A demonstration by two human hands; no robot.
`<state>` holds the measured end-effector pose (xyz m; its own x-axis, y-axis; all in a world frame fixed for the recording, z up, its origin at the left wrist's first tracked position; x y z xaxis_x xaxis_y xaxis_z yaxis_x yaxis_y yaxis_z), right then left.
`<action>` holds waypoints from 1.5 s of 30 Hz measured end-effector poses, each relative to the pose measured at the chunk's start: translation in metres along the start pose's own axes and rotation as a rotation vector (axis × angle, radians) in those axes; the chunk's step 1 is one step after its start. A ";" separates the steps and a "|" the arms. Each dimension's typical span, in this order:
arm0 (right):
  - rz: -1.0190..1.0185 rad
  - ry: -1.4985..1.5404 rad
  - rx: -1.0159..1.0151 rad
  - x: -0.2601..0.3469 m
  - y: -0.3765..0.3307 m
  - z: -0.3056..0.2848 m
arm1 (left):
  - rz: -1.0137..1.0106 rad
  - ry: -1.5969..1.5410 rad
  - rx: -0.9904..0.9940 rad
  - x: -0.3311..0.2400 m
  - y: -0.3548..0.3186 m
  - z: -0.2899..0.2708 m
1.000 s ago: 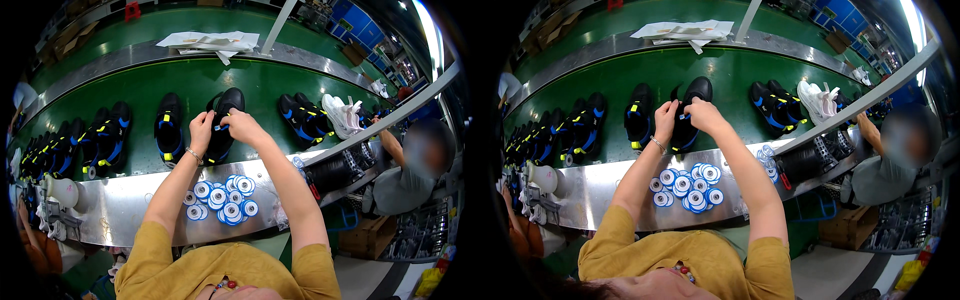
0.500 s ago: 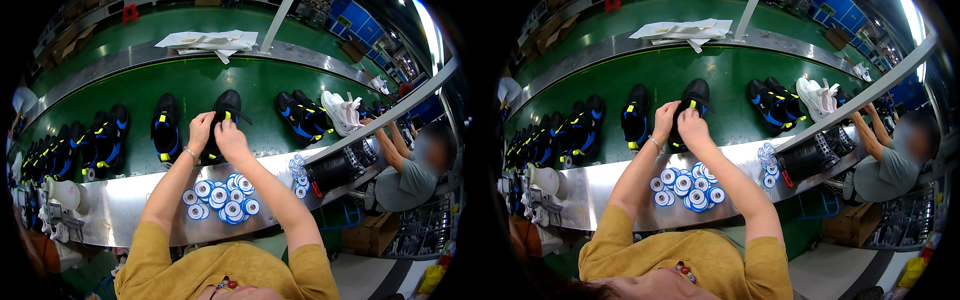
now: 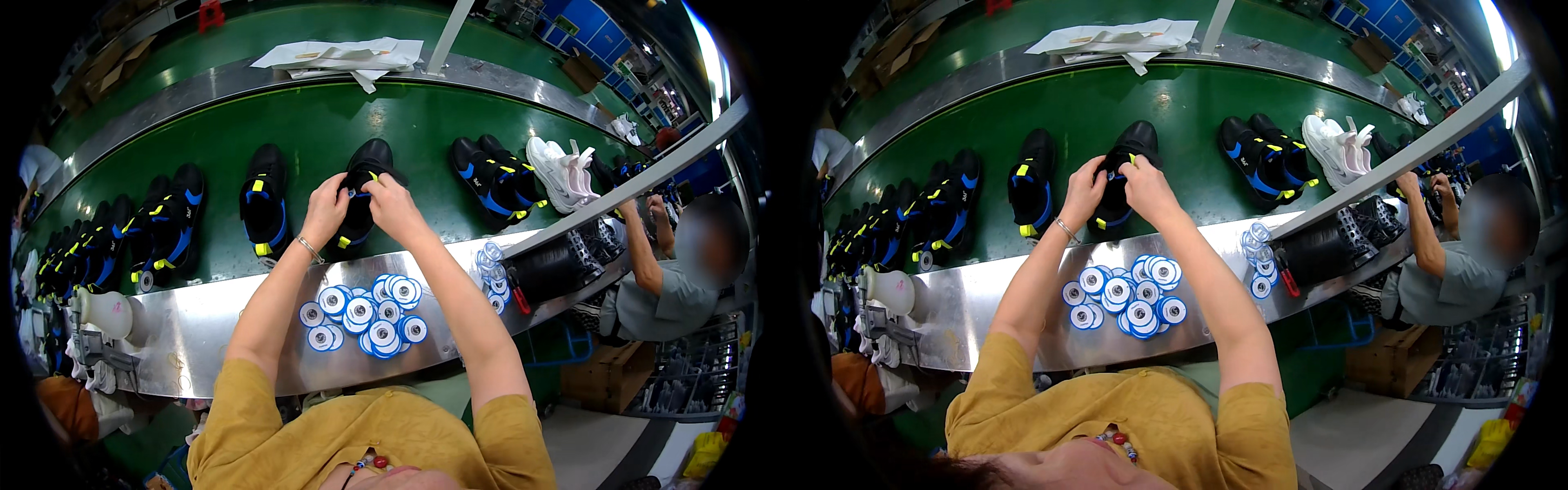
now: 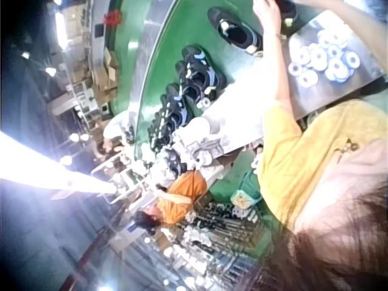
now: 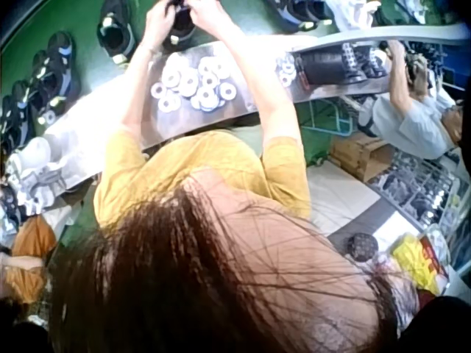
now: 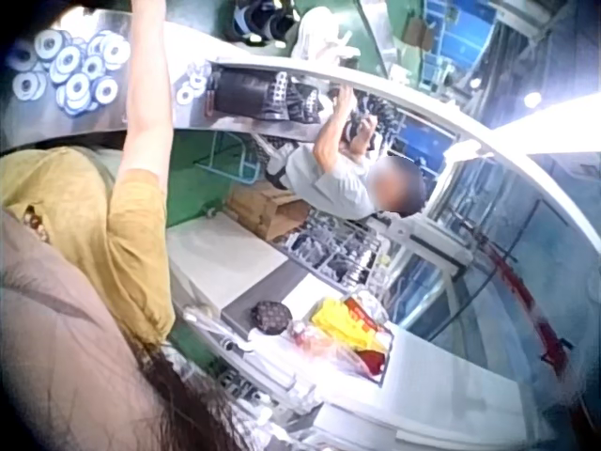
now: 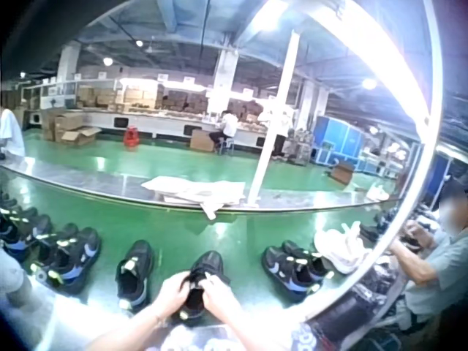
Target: The person picks up small circular tags from a pile on the table and attaches them to the tongue of black and blue sneakers moving along a conveyor belt. The person handles the shoes one at a time, placing the tags inside the tongue area before the shoes continue down the line.
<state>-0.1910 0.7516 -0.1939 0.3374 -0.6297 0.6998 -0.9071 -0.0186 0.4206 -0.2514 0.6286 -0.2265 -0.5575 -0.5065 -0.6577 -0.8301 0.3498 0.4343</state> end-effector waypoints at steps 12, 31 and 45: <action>0.013 0.009 -0.084 0.006 0.007 0.017 | -0.062 0.161 0.163 0.030 0.004 0.005; 0.092 0.043 -0.342 -0.005 -0.030 -0.015 | 0.361 0.523 0.091 -0.039 0.009 -0.031; 0.625 1.162 -0.276 -0.026 -0.007 0.009 | 0.316 0.393 -0.118 -0.027 -0.013 -0.059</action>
<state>-0.1953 0.7613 -0.2202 0.0303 0.5448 0.8380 -0.9527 0.2693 -0.1407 -0.2261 0.5911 -0.1787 -0.7242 -0.6561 -0.2122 -0.6033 0.4538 0.6557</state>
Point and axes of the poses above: each hand's wrist, its own y-axis towards the middle knuckle, its own z-axis out of the palm, x = y × z, the point moved 7 cm from there along y, towards the middle knuckle, and after that the axes turned 13 degrees about y, right-handed, at the moved point
